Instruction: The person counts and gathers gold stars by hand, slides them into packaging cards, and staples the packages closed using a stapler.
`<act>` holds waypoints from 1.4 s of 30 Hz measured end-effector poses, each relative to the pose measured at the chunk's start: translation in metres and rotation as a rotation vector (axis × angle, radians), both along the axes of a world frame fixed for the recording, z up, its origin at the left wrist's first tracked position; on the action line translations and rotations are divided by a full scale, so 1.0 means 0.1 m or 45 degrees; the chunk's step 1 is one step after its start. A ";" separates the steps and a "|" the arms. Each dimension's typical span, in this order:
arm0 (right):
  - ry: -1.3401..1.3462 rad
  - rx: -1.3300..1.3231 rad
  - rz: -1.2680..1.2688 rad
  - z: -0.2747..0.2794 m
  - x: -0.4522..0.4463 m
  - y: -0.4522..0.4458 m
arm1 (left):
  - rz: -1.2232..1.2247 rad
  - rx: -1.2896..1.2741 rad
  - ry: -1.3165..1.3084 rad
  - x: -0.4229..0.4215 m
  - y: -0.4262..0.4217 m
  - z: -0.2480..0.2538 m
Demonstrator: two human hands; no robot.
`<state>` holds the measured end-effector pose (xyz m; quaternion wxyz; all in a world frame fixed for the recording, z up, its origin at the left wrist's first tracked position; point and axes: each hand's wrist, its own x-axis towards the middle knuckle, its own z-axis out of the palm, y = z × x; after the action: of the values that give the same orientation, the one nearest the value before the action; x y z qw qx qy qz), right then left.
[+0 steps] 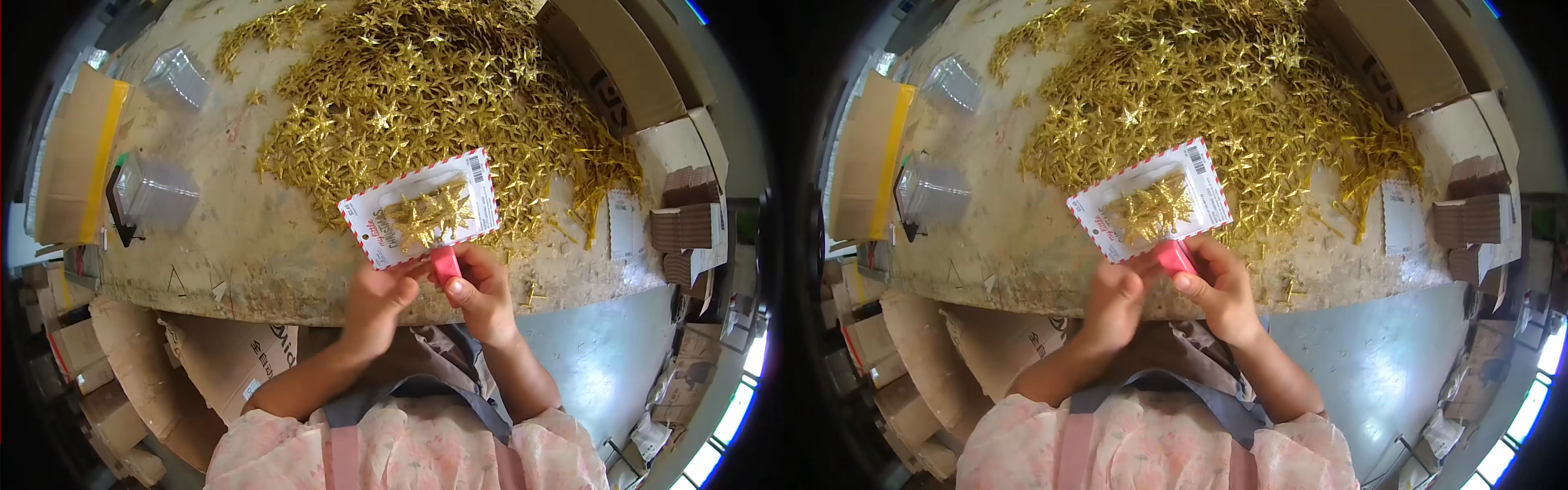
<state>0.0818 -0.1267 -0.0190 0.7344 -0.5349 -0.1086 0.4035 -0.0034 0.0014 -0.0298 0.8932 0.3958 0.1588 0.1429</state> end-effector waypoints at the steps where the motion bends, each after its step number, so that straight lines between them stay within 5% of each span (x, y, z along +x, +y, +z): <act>1: 0.006 0.011 -0.003 -0.02 -0.02 0.00 | -0.062 -0.095 -0.029 0.01 -0.10 0.00; 14: -0.078 -0.142 -0.190 -0.10 -0.27 0.12 | 0.014 -0.232 0.098 0.10 -0.08 -0.04; 17: -0.087 -0.170 -0.076 -0.08 -0.25 0.11 | -0.062 -0.502 0.024 -0.02 0.02 -0.07; 36: -0.402 -0.227 0.126 -0.07 -0.37 0.17 | 0.568 -0.258 -0.186 -1.14 0.78 0.15; 42: -0.551 -0.216 0.246 -0.07 -0.38 0.23 | 1.287 -0.121 -0.393 -2.09 1.39 0.30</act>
<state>0.0437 -0.1035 -0.0262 0.6046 -0.6556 -0.2798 0.3554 -0.2125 0.1407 0.0003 0.7428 0.2035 0.2028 0.6048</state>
